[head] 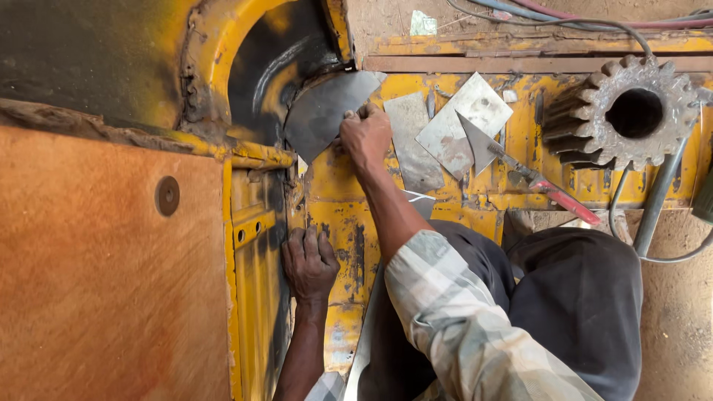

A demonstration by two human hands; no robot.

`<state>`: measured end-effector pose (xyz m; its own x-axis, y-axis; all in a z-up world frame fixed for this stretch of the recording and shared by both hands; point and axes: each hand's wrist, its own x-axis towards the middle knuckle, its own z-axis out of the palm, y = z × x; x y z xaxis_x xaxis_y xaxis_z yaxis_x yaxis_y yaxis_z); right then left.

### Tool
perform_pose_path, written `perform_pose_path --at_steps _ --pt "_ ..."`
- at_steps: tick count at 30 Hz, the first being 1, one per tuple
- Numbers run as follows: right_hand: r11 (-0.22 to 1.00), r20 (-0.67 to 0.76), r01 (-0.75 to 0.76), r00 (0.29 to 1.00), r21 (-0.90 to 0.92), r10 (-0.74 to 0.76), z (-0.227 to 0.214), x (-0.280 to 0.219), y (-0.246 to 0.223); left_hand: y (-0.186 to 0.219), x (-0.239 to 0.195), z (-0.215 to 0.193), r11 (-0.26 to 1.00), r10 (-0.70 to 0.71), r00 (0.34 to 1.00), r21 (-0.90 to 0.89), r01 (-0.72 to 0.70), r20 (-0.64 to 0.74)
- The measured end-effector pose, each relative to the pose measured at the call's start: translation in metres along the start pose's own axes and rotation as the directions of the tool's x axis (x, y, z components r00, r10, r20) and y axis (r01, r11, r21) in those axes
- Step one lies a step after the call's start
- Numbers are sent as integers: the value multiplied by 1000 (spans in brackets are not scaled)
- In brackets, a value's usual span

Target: The person marks a curved line on a rectangular metal plate using a template and a marker. They then use an angle grinder to cut along the marked line, creating sparks. Finally, they fit the cut piece into a curved recess on a yellow metal structure.

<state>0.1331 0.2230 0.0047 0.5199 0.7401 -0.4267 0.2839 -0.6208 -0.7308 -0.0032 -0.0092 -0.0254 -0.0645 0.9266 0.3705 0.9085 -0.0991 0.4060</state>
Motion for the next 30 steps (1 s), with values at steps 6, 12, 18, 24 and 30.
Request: perform_pose_path --at_steps 6,12,18,24,30 --pt "954 -152 279 944 -107 -293 7 -3 10 0 4 3 1000 0 1000 6 0 -22" --pt "880 94 -86 994 467 48 3 -14 -5 3 14 -7 1000 -12 1000 -13 12 -12" --pt "831 181 -121 983 543 24 2 -14 -8 4 15 -9 1000 -17 999 -6 16 -33" --pt "836 185 -124 982 534 28 1 -12 -6 15 21 0 995 -101 995 28 101 4" --pt "878 148 -73 989 472 3 6 -4 5 39 72 47 996 -63 997 -71 61 -35"
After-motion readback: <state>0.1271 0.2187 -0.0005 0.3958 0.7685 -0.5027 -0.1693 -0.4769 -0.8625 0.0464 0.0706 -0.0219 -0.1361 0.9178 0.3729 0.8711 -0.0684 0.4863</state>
